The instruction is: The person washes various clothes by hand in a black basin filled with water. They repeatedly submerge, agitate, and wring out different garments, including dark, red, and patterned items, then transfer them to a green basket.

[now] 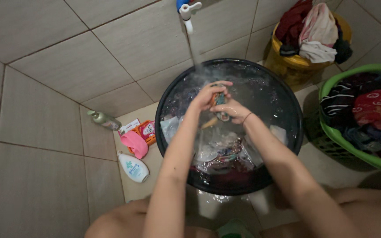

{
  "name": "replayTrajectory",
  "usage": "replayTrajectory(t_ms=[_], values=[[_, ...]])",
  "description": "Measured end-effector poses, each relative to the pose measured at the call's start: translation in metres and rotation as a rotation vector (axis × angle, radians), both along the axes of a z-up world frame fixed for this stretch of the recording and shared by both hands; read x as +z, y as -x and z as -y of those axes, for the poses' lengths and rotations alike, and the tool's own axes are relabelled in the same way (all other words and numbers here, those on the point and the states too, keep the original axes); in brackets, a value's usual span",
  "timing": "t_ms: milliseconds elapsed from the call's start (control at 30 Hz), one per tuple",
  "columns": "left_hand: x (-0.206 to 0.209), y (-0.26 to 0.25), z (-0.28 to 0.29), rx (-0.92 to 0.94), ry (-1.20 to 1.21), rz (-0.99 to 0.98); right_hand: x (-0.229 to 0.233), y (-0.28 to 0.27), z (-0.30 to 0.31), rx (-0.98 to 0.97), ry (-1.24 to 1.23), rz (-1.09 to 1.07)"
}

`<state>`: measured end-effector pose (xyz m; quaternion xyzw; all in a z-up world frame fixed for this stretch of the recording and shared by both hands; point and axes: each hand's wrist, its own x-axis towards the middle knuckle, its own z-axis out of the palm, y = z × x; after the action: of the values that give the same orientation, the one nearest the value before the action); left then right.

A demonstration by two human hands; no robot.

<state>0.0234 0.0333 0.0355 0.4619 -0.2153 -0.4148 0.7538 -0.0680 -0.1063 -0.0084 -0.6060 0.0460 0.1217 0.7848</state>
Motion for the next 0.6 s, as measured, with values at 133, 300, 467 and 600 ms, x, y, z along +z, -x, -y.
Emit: replayTrajectory(t_ms=[133,300,467,600], values=[[-0.061,-0.015,0.023,0.325,-0.217,-0.007,-0.040,-0.016,-0.017,-0.202,0.608,0.237],[-0.133,-0.012,0.054,0.970,-0.613,0.643,-0.081,-0.001,-0.038,-0.443,1.113,0.221],[-0.130,0.020,0.072,0.805,-0.489,-0.048,-0.035,0.049,-0.030,-0.694,1.264,0.328],[-0.058,0.043,0.095,0.458,-0.142,0.128,0.014,0.061,0.017,-0.873,0.877,0.232]])
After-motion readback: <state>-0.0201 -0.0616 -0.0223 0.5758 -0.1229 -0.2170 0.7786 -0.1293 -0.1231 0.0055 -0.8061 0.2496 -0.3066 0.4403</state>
